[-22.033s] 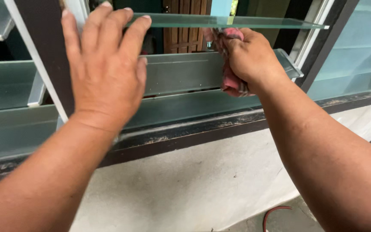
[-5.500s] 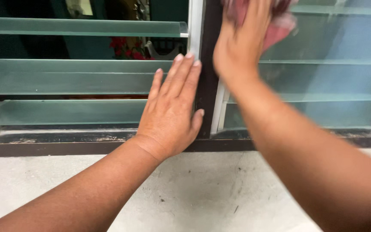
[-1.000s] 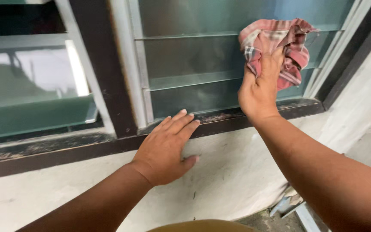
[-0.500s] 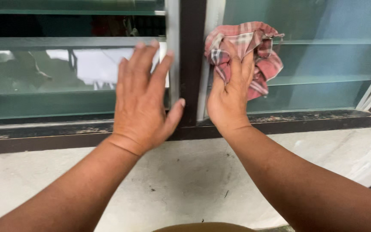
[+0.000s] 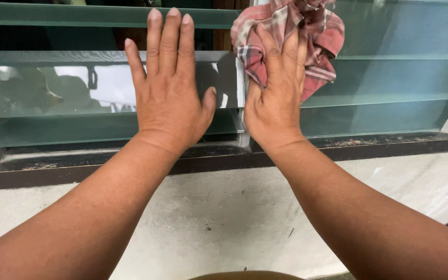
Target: The person wipes the glass slats of a louvered window with a cloth, moving the hands across the surface of the panes and the frame.
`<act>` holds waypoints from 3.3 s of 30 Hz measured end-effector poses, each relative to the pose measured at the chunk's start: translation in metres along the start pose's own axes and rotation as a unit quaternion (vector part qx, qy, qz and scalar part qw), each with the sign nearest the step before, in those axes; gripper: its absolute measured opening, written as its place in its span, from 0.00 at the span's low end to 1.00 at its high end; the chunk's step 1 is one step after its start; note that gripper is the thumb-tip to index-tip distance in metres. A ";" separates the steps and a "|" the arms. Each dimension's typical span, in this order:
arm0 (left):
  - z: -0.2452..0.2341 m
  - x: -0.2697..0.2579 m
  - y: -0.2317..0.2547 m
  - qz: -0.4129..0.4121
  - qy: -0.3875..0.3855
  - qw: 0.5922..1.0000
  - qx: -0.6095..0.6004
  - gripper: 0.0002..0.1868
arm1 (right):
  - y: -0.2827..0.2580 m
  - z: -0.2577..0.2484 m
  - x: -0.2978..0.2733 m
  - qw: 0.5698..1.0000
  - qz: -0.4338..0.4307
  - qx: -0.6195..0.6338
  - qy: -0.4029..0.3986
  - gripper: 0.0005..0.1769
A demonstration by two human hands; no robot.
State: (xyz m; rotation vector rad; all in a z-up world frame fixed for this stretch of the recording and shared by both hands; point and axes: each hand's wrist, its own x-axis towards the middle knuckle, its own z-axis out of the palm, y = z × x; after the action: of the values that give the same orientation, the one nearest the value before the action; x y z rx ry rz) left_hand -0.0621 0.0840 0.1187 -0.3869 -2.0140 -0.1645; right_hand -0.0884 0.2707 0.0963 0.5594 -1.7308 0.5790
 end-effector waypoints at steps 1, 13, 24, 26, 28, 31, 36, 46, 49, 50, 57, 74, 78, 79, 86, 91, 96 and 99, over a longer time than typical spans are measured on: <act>0.001 0.001 -0.001 0.006 0.004 1.000 -0.003 0.56 | -0.001 0.000 0.000 1.000 -0.007 -0.014 0.004 0.40; 0.014 -0.015 -0.005 -0.027 -0.087 0.995 -0.045 0.54 | -0.011 0.000 -0.005 0.997 -0.003 -0.072 -0.005 0.30; -0.003 -0.019 -0.036 0.042 -0.157 0.986 -0.039 0.52 | -0.026 0.038 0.063 0.997 -0.073 -0.033 0.007 0.40; -0.011 -0.019 -0.043 0.042 -0.158 0.986 -0.040 0.50 | -0.033 0.051 0.070 0.994 -0.072 -0.076 -0.032 0.44; -0.019 -0.025 -0.053 0.029 -0.156 0.987 -0.039 0.49 | -0.038 0.062 0.064 0.990 -0.047 -0.116 -0.059 0.48; -0.038 -0.044 -0.082 -0.030 -0.152 0.988 -0.019 0.47 | -0.043 0.076 0.042 0.993 -0.011 -0.092 -0.073 0.50; -0.071 -0.071 -0.128 -0.113 -0.174 0.978 0.033 0.49 | -0.075 0.109 0.033 0.995 0.019 -0.080 -0.050 0.48; -0.100 -0.106 -0.166 -0.217 -0.246 0.943 0.061 0.50 | -0.144 0.161 0.037 0.993 -0.037 -0.043 -0.103 0.48; -0.095 -0.108 -0.168 -0.239 -0.303 0.921 0.052 0.52 | -0.146 0.166 0.023 0.981 -0.124 -0.070 -0.133 0.46; -0.093 -0.110 -0.169 -0.243 -0.321 0.914 0.048 0.53 | -0.145 0.166 0.016 0.977 -0.137 -0.061 -0.152 0.44; -0.079 -0.111 -0.168 -0.253 -0.334 0.908 0.023 0.53 | -0.152 0.164 0.001 0.966 -0.182 -0.042 -0.181 0.41; -0.106 -0.163 -0.146 -0.321 -0.385 0.864 0.043 0.48 | -0.084 0.104 -0.102 0.978 0.044 -0.069 -0.190 0.40; -0.122 -0.187 -0.133 -0.360 -0.433 0.824 0.057 0.45 | -0.113 0.117 -0.110 0.978 -0.001 -0.017 -0.209 0.31; -0.128 -0.193 -0.128 -0.367 -0.451 0.811 0.061 0.44 | -0.122 0.119 -0.112 0.974 -0.013 0.000 -0.228 0.28; -0.191 -0.241 -0.104 -0.424 -0.477 0.766 0.080 0.44 | -0.191 0.163 -0.105 0.966 -0.084 0.104 -0.219 0.20; -0.244 -0.285 -0.102 -0.472 -0.456 0.744 0.127 0.44 | -0.273 0.202 -0.125 0.834 0.060 0.331 -0.438 0.19; -0.308 -0.342 -0.104 -0.567 -0.315 0.747 0.146 0.46 | -0.370 0.166 -0.167 0.427 0.370 0.578 -0.589 0.24; -0.355 -0.382 -0.101 -0.690 -0.192 0.696 0.045 0.50 | -0.426 0.136 -0.176 0.144 0.441 0.596 -0.656 0.28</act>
State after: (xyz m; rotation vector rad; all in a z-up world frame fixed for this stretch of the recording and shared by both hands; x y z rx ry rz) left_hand 0.3618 -0.1863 -0.0519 1.3627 -2.2806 -0.9578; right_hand 0.1222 -0.1294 -0.0653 1.2974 -2.6752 3.4656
